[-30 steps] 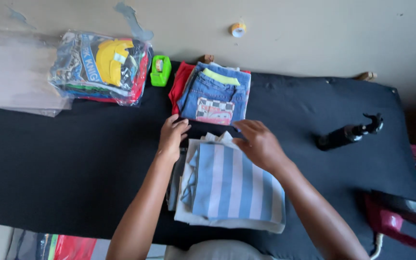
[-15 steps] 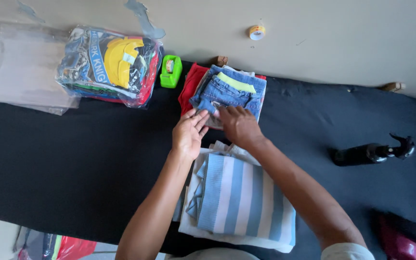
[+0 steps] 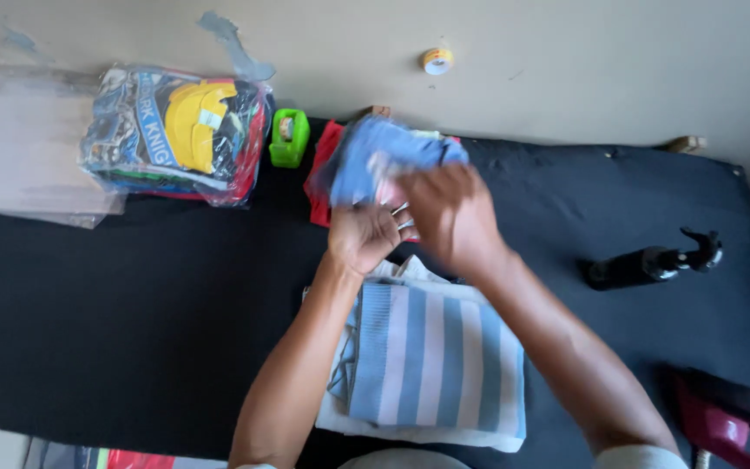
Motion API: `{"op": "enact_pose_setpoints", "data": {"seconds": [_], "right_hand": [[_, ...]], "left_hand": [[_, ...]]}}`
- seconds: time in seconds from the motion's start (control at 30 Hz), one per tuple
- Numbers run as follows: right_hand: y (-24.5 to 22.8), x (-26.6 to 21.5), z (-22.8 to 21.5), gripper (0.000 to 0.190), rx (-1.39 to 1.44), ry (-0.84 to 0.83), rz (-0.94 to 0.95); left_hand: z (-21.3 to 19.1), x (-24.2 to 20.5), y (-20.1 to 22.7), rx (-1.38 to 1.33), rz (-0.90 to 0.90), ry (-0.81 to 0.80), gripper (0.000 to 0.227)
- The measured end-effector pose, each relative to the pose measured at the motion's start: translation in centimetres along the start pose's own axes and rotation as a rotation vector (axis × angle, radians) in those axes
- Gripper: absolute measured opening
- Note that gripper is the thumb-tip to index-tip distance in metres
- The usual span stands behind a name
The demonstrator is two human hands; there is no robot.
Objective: Stack and spray various folded clothes on a table.
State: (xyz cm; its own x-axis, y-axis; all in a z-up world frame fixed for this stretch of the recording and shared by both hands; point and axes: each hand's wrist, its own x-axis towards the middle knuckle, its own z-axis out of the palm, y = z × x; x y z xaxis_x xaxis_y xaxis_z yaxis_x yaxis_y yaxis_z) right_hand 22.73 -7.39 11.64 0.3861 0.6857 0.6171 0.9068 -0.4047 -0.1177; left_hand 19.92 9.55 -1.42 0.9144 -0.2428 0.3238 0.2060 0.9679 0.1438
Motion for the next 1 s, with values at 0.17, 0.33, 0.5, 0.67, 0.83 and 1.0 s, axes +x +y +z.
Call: {"op": "enact_pose_setpoints", "data": {"seconds": [0.17, 0.33, 0.5, 0.67, 0.83, 1.0], "right_hand": [[-6.2, -6.7, -3.7, 0.041, -0.057, -0.046, -0.201], [-8.8, -13.1, -5.6, 0.047, 0.088, -0.142, -0.085], [-10.2, -17.7, -7.7, 0.039, 0.076, -0.041, 0.194], [-10.5, -22.2, -7.3, 0.053, 0.08, 0.128, 0.564], [-10.6, -25.2, -6.9, 0.057, 0.191, 0.235, 0.873], [-9.9, -28.9, -5.3, 0.05, 1.041, 0.4, 1.313]], "left_hand": [[2.3, -1.8, -1.7, -0.014, -0.017, 0.049, 0.071], [4.7, -7.4, -3.9, -0.041, -0.032, 0.156, 0.084], [6.3, -10.9, -6.4, -0.06, -0.053, 0.237, 0.096], [6.8, -12.4, -8.9, -0.051, -0.058, 0.357, 0.094], [8.0, -13.6, -10.7, -0.105, -0.169, 0.331, 0.095], [10.4, -15.2, -12.1, 0.275, -0.237, 0.48, 0.079]]}}
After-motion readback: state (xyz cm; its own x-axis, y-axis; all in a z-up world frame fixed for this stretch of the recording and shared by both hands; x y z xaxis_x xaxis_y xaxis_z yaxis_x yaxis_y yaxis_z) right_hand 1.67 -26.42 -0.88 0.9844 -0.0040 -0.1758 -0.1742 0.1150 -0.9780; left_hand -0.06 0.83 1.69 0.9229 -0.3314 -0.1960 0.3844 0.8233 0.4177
